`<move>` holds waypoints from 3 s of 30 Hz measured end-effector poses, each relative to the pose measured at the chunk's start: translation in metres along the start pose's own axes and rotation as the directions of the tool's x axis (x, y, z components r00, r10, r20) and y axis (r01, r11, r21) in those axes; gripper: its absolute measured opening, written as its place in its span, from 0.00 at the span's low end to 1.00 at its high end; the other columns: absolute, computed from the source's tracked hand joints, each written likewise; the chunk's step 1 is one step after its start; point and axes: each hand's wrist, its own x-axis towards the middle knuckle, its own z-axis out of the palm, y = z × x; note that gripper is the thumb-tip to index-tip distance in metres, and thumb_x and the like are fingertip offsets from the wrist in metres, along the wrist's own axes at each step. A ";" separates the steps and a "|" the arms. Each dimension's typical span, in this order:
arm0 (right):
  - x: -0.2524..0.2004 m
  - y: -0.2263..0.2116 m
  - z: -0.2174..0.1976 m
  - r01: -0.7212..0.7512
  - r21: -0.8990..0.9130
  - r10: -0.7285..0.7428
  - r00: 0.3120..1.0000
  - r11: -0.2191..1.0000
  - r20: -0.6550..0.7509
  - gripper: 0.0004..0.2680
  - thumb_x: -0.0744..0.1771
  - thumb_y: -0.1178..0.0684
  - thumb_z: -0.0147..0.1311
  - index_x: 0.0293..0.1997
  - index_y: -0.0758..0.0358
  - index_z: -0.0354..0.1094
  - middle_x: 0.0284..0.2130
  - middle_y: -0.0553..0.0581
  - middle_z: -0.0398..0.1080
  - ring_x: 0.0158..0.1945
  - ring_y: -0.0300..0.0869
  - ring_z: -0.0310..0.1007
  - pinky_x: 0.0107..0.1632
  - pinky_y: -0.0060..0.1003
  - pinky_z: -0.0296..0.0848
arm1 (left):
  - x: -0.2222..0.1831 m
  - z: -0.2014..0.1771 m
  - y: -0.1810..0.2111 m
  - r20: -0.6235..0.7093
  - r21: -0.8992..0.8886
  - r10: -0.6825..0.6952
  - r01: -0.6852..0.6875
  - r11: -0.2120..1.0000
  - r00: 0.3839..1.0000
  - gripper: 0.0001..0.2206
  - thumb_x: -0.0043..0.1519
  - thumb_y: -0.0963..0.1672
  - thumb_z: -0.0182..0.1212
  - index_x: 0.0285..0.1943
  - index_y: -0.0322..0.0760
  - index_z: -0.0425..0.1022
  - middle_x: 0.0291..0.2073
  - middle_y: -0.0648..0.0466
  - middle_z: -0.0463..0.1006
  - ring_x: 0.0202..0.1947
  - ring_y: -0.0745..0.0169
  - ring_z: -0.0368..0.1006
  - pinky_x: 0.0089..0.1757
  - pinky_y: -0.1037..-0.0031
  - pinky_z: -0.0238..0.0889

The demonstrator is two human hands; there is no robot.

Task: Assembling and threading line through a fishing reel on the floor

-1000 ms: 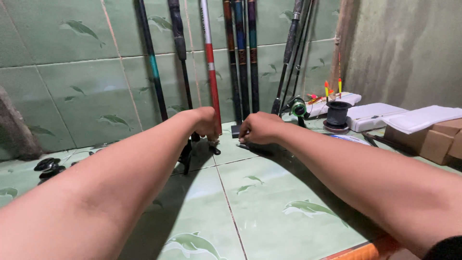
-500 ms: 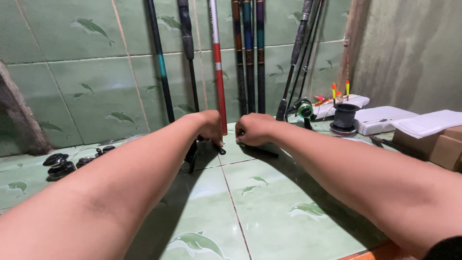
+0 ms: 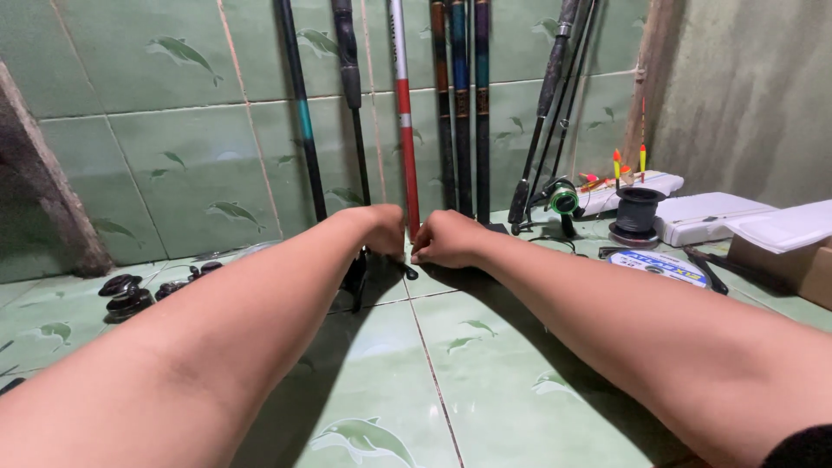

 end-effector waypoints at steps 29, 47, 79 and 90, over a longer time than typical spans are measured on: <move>-0.102 0.117 -0.076 -0.255 -0.331 0.221 0.966 0.908 -0.137 0.08 0.66 0.44 0.54 0.41 0.48 0.78 0.37 0.58 0.79 0.50 0.59 0.77 0.50 0.55 0.76 | 0.064 0.032 0.159 -0.141 -0.136 0.259 -0.278 0.951 0.955 0.09 0.53 0.49 0.64 0.34 0.44 0.84 0.28 0.50 0.80 0.36 0.47 0.79 0.36 0.61 0.72; -0.115 0.129 -0.073 -0.353 -0.406 0.303 0.935 0.843 -0.184 0.08 0.65 0.42 0.58 0.43 0.42 0.80 0.39 0.57 0.79 0.50 0.57 0.78 0.49 0.52 0.77 | 0.022 0.042 0.216 -0.144 -0.026 0.252 -0.258 0.966 0.957 0.12 0.54 0.45 0.59 0.43 0.50 0.86 0.42 0.48 0.83 0.52 0.41 0.77 0.49 0.56 0.72; -0.042 -0.025 -0.014 -0.072 -0.222 0.064 0.997 0.972 -0.046 0.14 0.61 0.32 0.55 0.37 0.43 0.80 0.33 0.52 0.79 0.47 0.54 0.79 0.49 0.50 0.75 | 0.010 0.002 0.015 0.134 -0.124 0.109 -0.092 0.988 0.985 0.11 0.53 0.43 0.63 0.38 0.25 0.80 0.26 0.40 0.77 0.33 0.54 0.71 0.33 0.63 0.67; -0.096 0.063 -0.080 -0.390 -0.243 0.345 0.915 0.888 -0.207 0.13 0.61 0.32 0.55 0.38 0.42 0.81 0.38 0.55 0.80 0.54 0.55 0.77 0.53 0.51 0.75 | 0.019 -0.004 0.120 -0.194 -0.064 0.315 -0.332 0.941 0.929 0.08 0.50 0.47 0.72 0.37 0.51 0.88 0.31 0.51 0.84 0.38 0.45 0.81 0.34 0.58 0.77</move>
